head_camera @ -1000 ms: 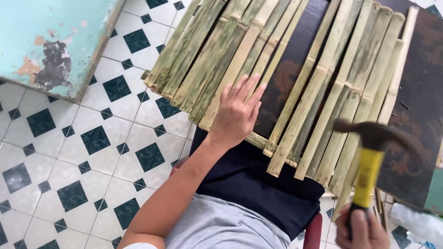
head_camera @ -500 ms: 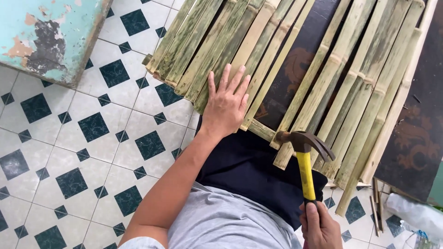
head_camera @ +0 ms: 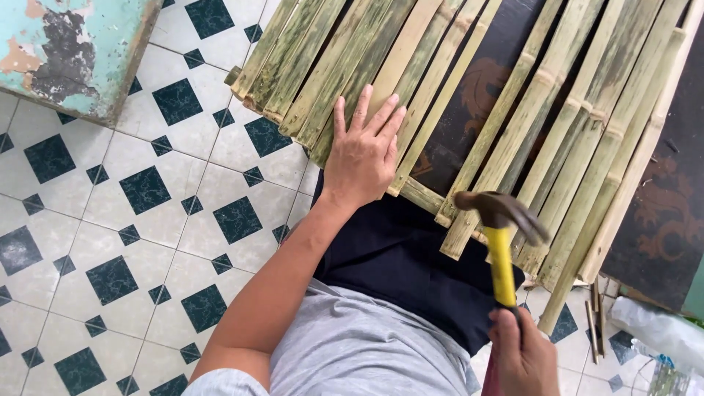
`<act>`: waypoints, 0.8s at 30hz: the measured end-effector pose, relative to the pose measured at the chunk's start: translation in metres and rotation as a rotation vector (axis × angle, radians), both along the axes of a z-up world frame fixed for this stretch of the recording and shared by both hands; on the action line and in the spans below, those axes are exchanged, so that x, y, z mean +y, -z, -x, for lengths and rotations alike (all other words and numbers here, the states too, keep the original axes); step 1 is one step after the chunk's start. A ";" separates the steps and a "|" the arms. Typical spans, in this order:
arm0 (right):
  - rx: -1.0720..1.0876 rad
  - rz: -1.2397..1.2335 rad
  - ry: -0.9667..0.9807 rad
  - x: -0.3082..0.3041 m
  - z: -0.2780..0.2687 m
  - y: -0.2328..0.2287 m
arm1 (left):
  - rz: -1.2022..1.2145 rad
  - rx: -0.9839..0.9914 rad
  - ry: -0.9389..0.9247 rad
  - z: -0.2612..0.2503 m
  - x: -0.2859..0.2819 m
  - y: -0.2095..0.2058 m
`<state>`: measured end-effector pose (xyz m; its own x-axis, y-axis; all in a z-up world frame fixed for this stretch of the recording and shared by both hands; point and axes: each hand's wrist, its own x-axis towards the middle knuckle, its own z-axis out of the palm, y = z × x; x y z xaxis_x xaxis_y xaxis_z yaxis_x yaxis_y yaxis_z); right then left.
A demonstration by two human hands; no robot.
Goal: Nailing thin bamboo strips onto a wooden frame to create a flat surface.
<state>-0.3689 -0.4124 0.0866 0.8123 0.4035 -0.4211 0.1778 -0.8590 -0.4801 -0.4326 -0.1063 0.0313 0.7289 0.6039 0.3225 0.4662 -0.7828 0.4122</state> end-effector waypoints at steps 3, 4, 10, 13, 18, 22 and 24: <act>-0.053 -0.254 0.189 0.009 0.012 -0.023 | -0.009 -0.030 -0.007 0.004 -0.001 -0.001; -0.102 -0.300 0.237 0.016 0.020 -0.036 | -0.008 -0.024 -0.016 0.006 -0.003 0.000; -0.169 -0.269 0.198 0.014 0.016 -0.017 | -0.013 0.001 -0.017 0.000 0.001 0.000; -0.116 0.002 0.050 0.007 0.001 0.003 | 0.002 0.005 0.001 0.001 0.001 -0.004; -0.132 -0.275 0.081 0.016 0.019 -0.023 | 0.023 0.003 0.022 0.003 -0.001 -0.002; -0.105 -0.370 0.166 0.005 0.017 -0.019 | 0.022 0.002 0.004 0.004 -0.002 -0.004; -0.160 -0.413 0.108 0.008 0.009 -0.008 | 0.001 -0.028 0.015 -0.002 0.003 -0.007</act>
<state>-0.3784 -0.4044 0.0947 0.9007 0.4205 -0.1088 0.1973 -0.6193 -0.7599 -0.4302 -0.1029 0.0379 0.7286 0.5932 0.3424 0.4422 -0.7892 0.4263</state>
